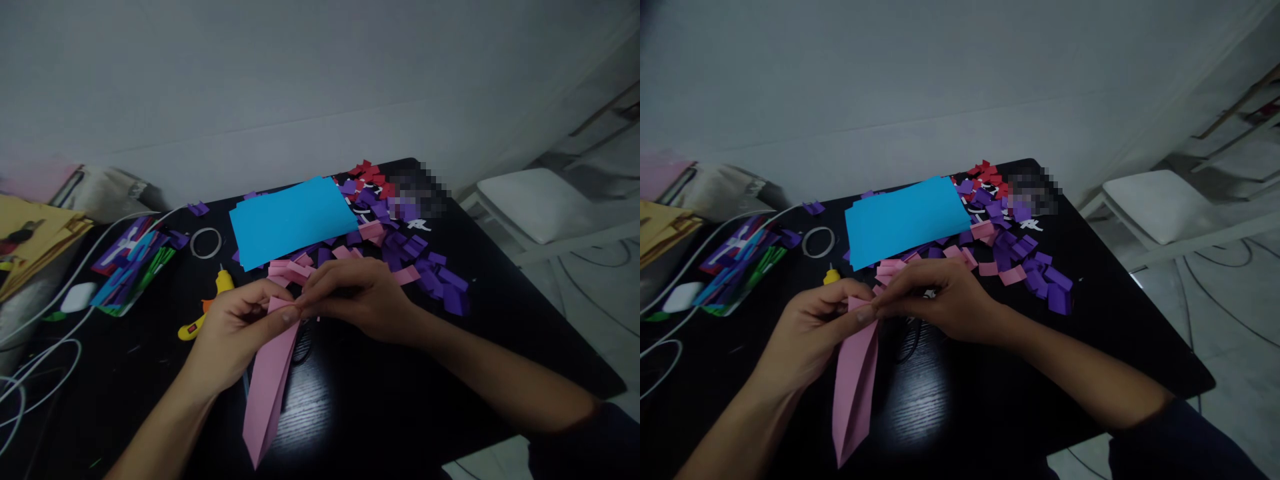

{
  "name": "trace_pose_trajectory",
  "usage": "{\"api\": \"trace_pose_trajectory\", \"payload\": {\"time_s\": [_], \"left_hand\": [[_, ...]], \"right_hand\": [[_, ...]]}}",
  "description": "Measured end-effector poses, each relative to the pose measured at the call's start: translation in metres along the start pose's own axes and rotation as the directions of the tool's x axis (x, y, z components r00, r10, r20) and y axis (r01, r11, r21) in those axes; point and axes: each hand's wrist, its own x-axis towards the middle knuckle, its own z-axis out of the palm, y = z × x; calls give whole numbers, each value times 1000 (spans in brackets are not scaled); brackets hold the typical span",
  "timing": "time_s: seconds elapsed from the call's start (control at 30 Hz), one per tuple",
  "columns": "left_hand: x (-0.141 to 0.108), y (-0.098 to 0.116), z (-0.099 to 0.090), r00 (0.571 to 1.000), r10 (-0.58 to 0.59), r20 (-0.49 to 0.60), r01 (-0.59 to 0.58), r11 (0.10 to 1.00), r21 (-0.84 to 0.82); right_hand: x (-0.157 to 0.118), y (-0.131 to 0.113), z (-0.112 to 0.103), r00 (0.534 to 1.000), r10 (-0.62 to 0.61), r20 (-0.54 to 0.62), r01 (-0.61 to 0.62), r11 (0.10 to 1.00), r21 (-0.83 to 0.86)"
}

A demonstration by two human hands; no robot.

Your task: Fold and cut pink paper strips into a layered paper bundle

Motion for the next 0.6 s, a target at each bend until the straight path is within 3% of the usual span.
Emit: {"api": "trace_pose_trajectory", "payload": {"time_s": [0.2,0.37,0.6], "left_hand": [[-1,-2,-1,1000,-26,7,27,999,-46],[2,-5,1,990,-109,91,127,966,-227],[5,-12,5,966,-172,195,236,897,-375]], "right_hand": [[0,-1,0,1000,19,-5,-19,1000,6],[1,-3,-4,995,79,57,-80,997,11],[3,-3,-5,997,-9,70,18,992,-125]]}}
